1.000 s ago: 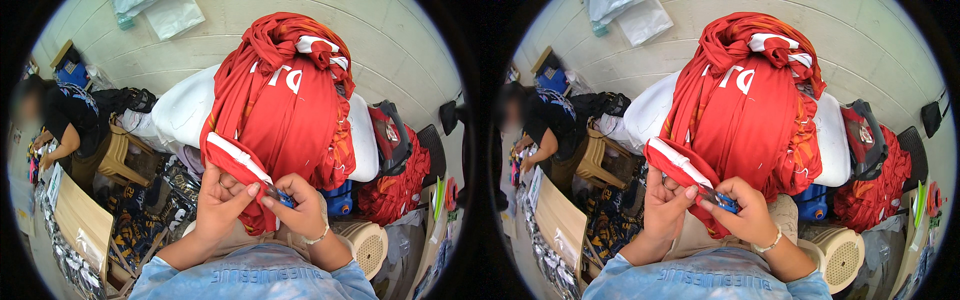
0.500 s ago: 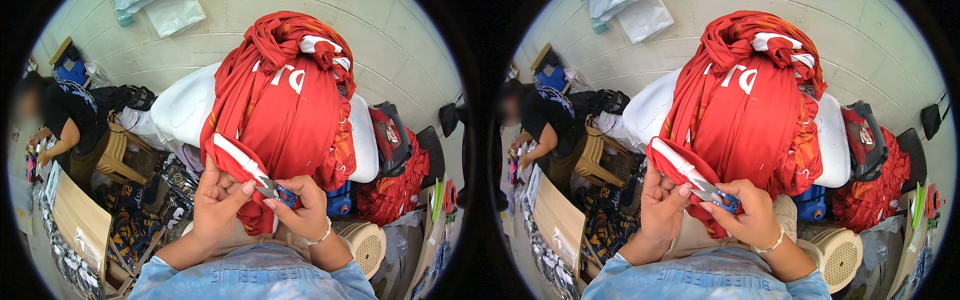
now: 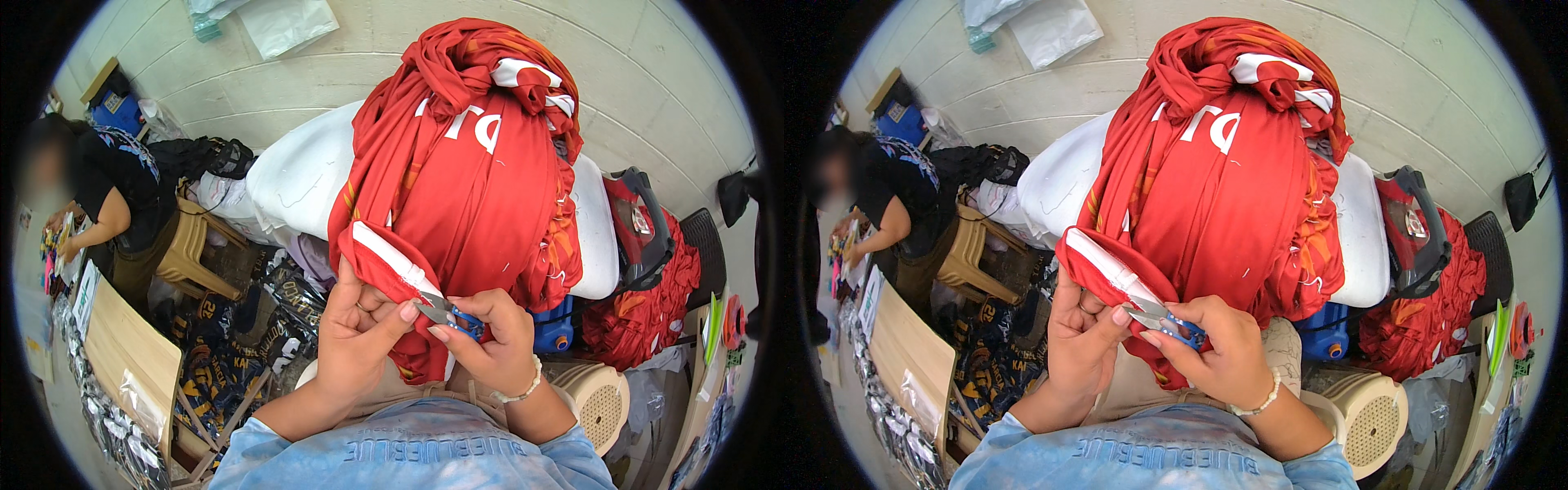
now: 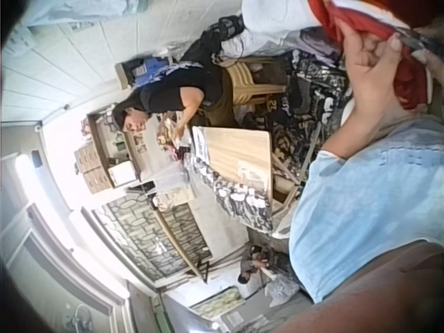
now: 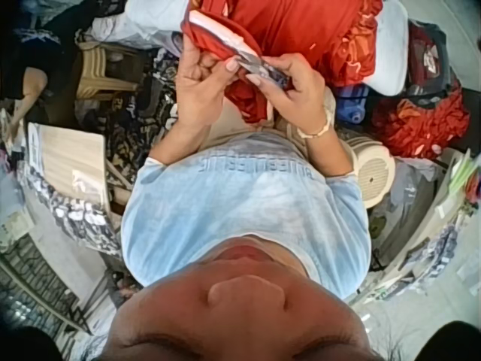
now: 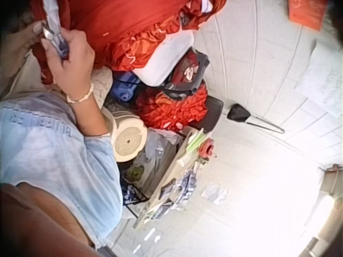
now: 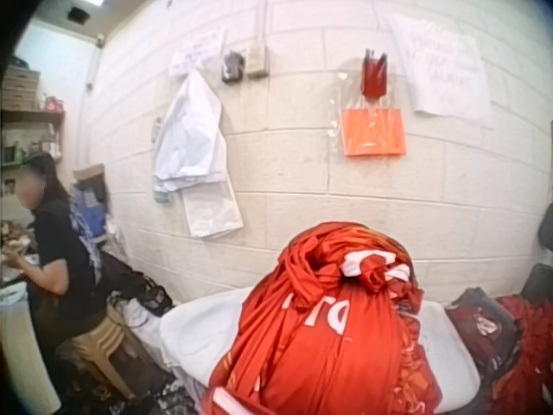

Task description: The person uses scissors to cut a white strip along the edge of a red garment. They hold the fabric with one hand and cut with the other, working along the seam. The person occasionally adjusts the fabric to continue cutting.

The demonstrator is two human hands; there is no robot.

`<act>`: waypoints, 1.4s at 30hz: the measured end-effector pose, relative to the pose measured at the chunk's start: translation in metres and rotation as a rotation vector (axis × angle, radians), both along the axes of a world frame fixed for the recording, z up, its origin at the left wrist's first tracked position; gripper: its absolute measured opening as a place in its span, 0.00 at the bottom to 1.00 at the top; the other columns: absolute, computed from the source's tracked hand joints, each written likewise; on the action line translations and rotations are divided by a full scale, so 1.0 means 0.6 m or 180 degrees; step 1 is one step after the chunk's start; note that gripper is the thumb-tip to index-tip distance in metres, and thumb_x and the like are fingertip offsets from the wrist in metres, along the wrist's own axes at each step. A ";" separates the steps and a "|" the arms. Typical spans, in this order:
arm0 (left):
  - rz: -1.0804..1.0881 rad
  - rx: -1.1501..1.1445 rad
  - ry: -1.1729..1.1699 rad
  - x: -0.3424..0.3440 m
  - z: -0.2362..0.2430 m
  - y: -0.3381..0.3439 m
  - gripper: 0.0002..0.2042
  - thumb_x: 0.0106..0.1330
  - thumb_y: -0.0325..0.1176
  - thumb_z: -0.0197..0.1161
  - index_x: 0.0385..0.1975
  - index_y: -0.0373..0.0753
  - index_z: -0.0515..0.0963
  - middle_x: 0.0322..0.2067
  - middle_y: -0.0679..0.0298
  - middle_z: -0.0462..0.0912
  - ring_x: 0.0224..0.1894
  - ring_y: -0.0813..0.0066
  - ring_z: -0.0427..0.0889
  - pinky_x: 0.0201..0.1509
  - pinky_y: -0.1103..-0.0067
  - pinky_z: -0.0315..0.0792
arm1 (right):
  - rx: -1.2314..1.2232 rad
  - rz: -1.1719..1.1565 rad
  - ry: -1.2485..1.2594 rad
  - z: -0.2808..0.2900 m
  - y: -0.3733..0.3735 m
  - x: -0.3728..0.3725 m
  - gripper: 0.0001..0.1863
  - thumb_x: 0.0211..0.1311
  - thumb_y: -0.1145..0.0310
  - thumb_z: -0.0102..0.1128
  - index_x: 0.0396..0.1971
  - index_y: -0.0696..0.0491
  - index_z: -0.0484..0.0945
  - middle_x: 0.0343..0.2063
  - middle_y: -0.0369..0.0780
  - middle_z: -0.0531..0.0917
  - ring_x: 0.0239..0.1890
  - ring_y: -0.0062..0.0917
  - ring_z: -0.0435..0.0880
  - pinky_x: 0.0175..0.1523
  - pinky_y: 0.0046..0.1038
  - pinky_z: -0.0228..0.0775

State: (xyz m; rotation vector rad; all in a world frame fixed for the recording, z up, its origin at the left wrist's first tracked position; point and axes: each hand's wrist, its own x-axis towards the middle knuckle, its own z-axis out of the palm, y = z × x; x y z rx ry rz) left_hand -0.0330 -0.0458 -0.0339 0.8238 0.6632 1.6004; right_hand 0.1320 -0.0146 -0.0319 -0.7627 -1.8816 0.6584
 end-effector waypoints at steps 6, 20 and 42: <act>-0.0043 0.0006 0.0046 -0.001 -0.005 0.001 0.37 0.62 0.15 0.54 0.68 0.39 0.43 0.47 0.57 0.77 0.50 0.75 0.77 0.54 0.80 0.70 | -0.0183 -0.0106 -0.0061 -0.004 -0.001 0.003 0.15 0.49 0.71 0.71 0.31 0.59 0.74 0.22 0.40 0.81 0.21 0.20 0.79 0.25 0.20 0.69; 0.0134 -0.0264 -0.0173 -0.001 0.015 0.004 0.34 0.65 0.20 0.54 0.68 0.39 0.45 0.44 0.60 0.78 0.45 0.78 0.78 0.48 0.79 0.74 | -0.1146 0.0140 0.0276 -0.032 -0.002 0.020 0.10 0.50 0.74 0.68 0.31 0.56 0.75 0.21 0.32 0.76 0.23 0.10 0.70 0.28 0.16 0.63; -0.0181 -0.0213 0.0152 -0.010 0.011 0.003 0.33 0.65 0.20 0.54 0.68 0.37 0.47 0.41 0.60 0.80 0.39 0.83 0.77 0.37 0.87 0.70 | 0.1224 0.0007 -0.0337 0.001 0.034 0.029 0.18 0.39 0.66 0.76 0.29 0.56 0.77 0.18 0.38 0.78 0.18 0.27 0.77 0.22 0.25 0.67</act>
